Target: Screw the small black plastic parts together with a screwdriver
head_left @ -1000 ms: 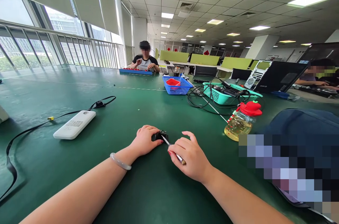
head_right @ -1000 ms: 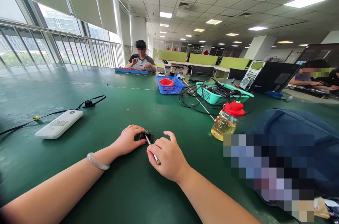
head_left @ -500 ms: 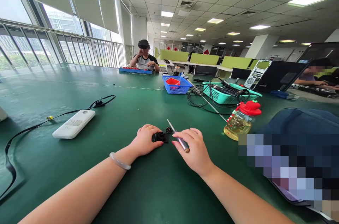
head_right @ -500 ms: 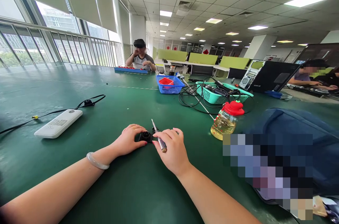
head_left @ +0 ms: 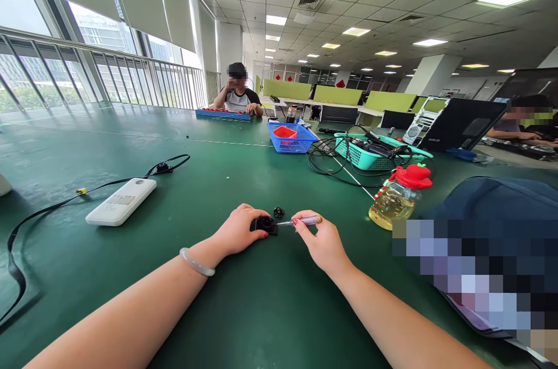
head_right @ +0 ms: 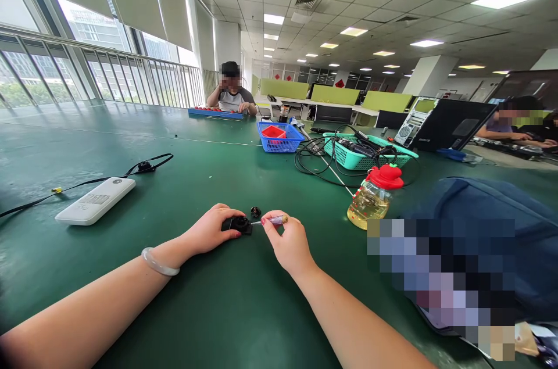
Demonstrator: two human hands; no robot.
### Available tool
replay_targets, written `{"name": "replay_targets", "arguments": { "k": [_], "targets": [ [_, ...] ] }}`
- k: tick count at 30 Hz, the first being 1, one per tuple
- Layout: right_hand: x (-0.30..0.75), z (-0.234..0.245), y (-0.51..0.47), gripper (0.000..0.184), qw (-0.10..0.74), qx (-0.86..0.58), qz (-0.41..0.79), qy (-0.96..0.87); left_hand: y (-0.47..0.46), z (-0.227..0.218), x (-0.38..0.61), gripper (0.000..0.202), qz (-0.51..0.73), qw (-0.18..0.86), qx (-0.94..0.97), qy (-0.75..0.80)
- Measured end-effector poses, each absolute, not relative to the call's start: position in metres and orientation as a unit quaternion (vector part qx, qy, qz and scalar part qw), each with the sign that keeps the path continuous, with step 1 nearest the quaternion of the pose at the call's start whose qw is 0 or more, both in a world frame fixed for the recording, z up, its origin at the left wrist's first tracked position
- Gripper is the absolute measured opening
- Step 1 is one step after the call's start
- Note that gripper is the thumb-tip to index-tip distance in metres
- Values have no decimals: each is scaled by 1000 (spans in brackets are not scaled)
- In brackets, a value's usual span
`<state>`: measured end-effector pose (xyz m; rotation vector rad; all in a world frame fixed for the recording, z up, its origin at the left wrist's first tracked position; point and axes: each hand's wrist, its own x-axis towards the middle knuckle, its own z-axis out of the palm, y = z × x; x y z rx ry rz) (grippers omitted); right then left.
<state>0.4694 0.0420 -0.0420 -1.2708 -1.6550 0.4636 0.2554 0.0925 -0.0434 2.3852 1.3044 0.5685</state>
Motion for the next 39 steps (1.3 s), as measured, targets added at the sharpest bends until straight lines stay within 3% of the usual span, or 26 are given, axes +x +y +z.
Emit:
{"name": "replay_targets", "arguments": {
  "k": [7, 13, 30, 36, 39],
  "targets": [
    [468, -38, 40, 23, 454, -543, 195, -679, 96, -46, 254, 42, 197, 170, 850, 459],
    [468, -41, 36, 26, 491, -527, 117, -684, 96, -47, 254, 45, 190, 170, 850, 462],
    [458, -36, 27, 10, 378, -412, 135, -818, 94, -48, 255, 45, 194, 144, 869, 431],
    [463, -35, 26, 11, 473, -415, 84, -773, 92, -47, 255, 46, 199, 142, 867, 435],
    [463, -34, 28, 15, 457, -447, 91, -764, 92, -47, 255, 46, 201, 148, 866, 434]
  ]
}}
